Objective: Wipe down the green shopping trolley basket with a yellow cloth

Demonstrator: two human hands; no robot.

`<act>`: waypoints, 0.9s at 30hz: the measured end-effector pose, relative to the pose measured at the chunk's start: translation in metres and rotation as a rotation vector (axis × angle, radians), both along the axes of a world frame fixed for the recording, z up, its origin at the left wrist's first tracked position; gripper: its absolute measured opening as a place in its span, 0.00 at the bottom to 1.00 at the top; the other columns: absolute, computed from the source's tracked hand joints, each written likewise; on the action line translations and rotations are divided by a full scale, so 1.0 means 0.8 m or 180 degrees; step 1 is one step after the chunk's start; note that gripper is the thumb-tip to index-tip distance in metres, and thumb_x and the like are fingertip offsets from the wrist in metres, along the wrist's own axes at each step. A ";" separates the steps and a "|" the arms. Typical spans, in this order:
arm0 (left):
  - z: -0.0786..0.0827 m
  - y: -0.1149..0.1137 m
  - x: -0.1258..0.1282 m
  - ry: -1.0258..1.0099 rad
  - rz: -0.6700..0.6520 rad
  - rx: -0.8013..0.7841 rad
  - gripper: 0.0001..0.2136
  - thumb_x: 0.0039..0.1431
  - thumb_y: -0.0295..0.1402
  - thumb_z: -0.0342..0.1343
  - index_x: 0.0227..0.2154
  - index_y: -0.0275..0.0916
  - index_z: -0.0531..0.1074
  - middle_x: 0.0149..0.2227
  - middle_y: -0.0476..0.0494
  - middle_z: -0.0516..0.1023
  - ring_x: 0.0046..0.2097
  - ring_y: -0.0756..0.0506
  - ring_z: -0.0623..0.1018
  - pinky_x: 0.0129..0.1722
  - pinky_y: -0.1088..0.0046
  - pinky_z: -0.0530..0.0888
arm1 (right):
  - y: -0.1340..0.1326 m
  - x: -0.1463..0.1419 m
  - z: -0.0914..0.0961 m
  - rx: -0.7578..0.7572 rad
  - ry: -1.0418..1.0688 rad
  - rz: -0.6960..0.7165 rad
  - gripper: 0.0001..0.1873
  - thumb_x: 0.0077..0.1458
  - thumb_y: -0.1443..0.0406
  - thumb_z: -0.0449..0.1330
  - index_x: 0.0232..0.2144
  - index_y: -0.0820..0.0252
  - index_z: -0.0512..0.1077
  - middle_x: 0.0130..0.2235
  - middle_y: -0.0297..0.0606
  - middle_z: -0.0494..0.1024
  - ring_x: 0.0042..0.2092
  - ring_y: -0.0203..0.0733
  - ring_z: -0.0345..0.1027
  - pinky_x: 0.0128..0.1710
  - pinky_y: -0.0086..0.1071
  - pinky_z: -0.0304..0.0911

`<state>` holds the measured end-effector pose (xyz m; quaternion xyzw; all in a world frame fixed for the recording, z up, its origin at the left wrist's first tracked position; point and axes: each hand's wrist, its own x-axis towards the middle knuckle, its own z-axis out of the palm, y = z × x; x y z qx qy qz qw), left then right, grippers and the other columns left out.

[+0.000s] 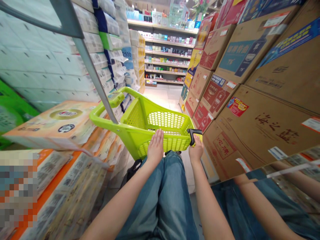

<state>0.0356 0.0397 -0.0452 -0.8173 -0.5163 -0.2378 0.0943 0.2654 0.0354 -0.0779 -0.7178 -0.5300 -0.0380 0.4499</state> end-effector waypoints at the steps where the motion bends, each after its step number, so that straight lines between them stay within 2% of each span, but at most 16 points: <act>1: 0.000 0.000 0.001 -0.0004 0.0014 0.0002 0.36 0.57 0.21 0.44 0.68 0.28 0.41 0.71 0.35 0.47 0.71 0.42 0.43 0.69 0.60 0.51 | 0.003 -0.019 0.005 -0.0030 -0.0061 -0.0010 0.35 0.44 0.76 0.50 0.57 0.61 0.69 0.58 0.47 0.72 0.63 0.50 0.61 0.63 0.51 0.50; 3: 0.000 -0.001 0.002 -0.0014 0.0036 0.0007 0.36 0.57 0.22 0.44 0.68 0.28 0.41 0.71 0.35 0.47 0.71 0.42 0.43 0.69 0.60 0.51 | 0.008 -0.068 0.016 -0.0108 -0.0258 0.0218 0.37 0.44 0.77 0.50 0.58 0.61 0.68 0.59 0.46 0.72 0.64 0.49 0.59 0.64 0.52 0.47; 5: -0.001 0.000 0.002 -0.0013 0.0053 0.0004 0.35 0.57 0.22 0.44 0.68 0.28 0.41 0.71 0.35 0.47 0.71 0.42 0.43 0.69 0.60 0.51 | 0.011 -0.116 0.027 -0.0169 -0.0461 0.0686 0.37 0.44 0.78 0.49 0.59 0.61 0.66 0.60 0.44 0.71 0.65 0.47 0.58 0.66 0.50 0.44; 8: -0.003 0.001 0.000 0.0008 0.0065 -0.0004 0.35 0.58 0.23 0.44 0.68 0.28 0.41 0.71 0.35 0.47 0.71 0.43 0.44 0.69 0.61 0.52 | 0.009 -0.153 0.037 -0.0201 -0.0602 0.1114 0.38 0.46 0.77 0.49 0.61 0.61 0.64 0.62 0.41 0.68 0.65 0.42 0.57 0.67 0.44 0.44; 10: -0.003 0.001 -0.002 0.0024 0.0034 0.0010 0.35 0.58 0.23 0.44 0.68 0.28 0.41 0.71 0.35 0.47 0.71 0.43 0.43 0.69 0.60 0.51 | 0.005 -0.143 0.037 -0.0188 -0.0745 0.1293 0.39 0.46 0.77 0.49 0.62 0.59 0.62 0.63 0.38 0.67 0.66 0.40 0.56 0.67 0.42 0.42; 12: -0.003 0.001 -0.002 0.0031 -0.0004 0.0029 0.35 0.57 0.22 0.44 0.68 0.28 0.41 0.71 0.36 0.47 0.72 0.43 0.43 0.69 0.60 0.51 | -0.001 -0.111 0.031 -0.0160 -0.0863 0.1337 0.39 0.47 0.77 0.49 0.63 0.56 0.61 0.63 0.37 0.67 0.66 0.39 0.55 0.68 0.43 0.39; 17: -0.003 0.000 -0.001 -0.0009 -0.0023 0.0014 0.38 0.56 0.22 0.45 0.69 0.28 0.38 0.71 0.35 0.46 0.72 0.43 0.42 0.69 0.60 0.50 | -0.014 -0.009 0.007 -0.0115 -0.0555 0.0729 0.37 0.48 0.77 0.49 0.61 0.55 0.64 0.60 0.40 0.70 0.64 0.41 0.59 0.66 0.46 0.46; 20: -0.005 0.000 -0.001 -0.0058 -0.0040 0.0011 0.39 0.54 0.21 0.46 0.69 0.30 0.36 0.71 0.35 0.45 0.72 0.43 0.42 0.69 0.59 0.50 | -0.016 0.022 -0.003 -0.0065 -0.0298 0.0471 0.37 0.46 0.77 0.49 0.59 0.57 0.66 0.58 0.43 0.73 0.62 0.43 0.62 0.64 0.46 0.51; 23: -0.005 0.000 -0.002 -0.0095 -0.0054 0.0018 0.40 0.54 0.22 0.46 0.69 0.31 0.35 0.71 0.35 0.45 0.71 0.42 0.43 0.69 0.58 0.51 | -0.013 0.014 -0.004 -0.0087 -0.0216 0.0221 0.38 0.44 0.77 0.49 0.59 0.58 0.66 0.59 0.44 0.72 0.63 0.45 0.60 0.64 0.48 0.51; 25: -0.005 0.000 -0.001 -0.0110 -0.0058 0.0034 0.40 0.54 0.22 0.46 0.69 0.31 0.35 0.71 0.35 0.46 0.71 0.42 0.44 0.69 0.58 0.51 | -0.008 -0.013 0.000 -0.0113 -0.0245 0.0083 0.40 0.43 0.77 0.49 0.60 0.59 0.65 0.60 0.44 0.70 0.65 0.47 0.57 0.65 0.50 0.48; 27: -0.004 0.000 -0.001 -0.0108 -0.0056 0.0039 0.40 0.54 0.22 0.46 0.69 0.30 0.36 0.71 0.35 0.46 0.71 0.42 0.44 0.69 0.58 0.51 | -0.003 -0.055 0.009 -0.0136 -0.0349 0.0213 0.41 0.42 0.78 0.49 0.61 0.59 0.64 0.61 0.44 0.69 0.66 0.48 0.56 0.65 0.51 0.46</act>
